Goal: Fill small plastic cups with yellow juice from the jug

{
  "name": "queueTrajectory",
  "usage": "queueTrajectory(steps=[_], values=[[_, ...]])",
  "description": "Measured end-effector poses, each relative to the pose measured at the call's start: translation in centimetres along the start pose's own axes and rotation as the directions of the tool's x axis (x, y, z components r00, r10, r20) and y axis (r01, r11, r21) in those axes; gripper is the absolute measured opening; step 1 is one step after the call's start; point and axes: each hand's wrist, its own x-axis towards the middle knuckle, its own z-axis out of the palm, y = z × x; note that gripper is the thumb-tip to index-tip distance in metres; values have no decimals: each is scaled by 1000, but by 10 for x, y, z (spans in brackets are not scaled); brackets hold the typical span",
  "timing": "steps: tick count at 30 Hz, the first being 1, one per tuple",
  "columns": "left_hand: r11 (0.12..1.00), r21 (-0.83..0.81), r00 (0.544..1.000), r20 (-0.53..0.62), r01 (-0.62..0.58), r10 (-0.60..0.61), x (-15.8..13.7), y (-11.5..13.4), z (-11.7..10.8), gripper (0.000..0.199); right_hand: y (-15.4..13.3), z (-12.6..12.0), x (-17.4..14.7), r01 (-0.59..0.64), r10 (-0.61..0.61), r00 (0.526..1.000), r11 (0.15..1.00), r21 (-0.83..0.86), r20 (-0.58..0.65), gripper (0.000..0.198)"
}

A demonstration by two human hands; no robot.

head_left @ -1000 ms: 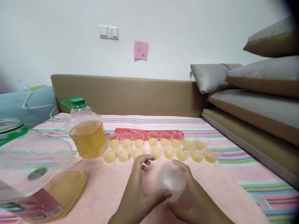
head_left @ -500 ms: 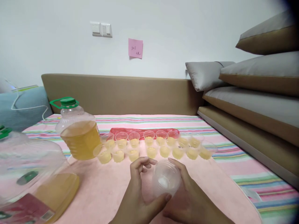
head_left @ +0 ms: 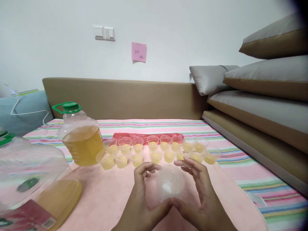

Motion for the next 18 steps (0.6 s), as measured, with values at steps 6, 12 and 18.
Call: queueTrajectory(steps=[6,12,18], values=[[1000,18,1000,17,-3,3,-3,5,-2,72,-5,0,3,-30,30,999,1000,-4,-13,75],[1000,27,1000,13,-11,11,-2,5,-1,72,-8,2,4,-22,22,1000,1000,10,-21,73],[998,20,998,-12,-55,55,-1,4,2,71,1,10,5,57,-53,995,997,52,-85,75]])
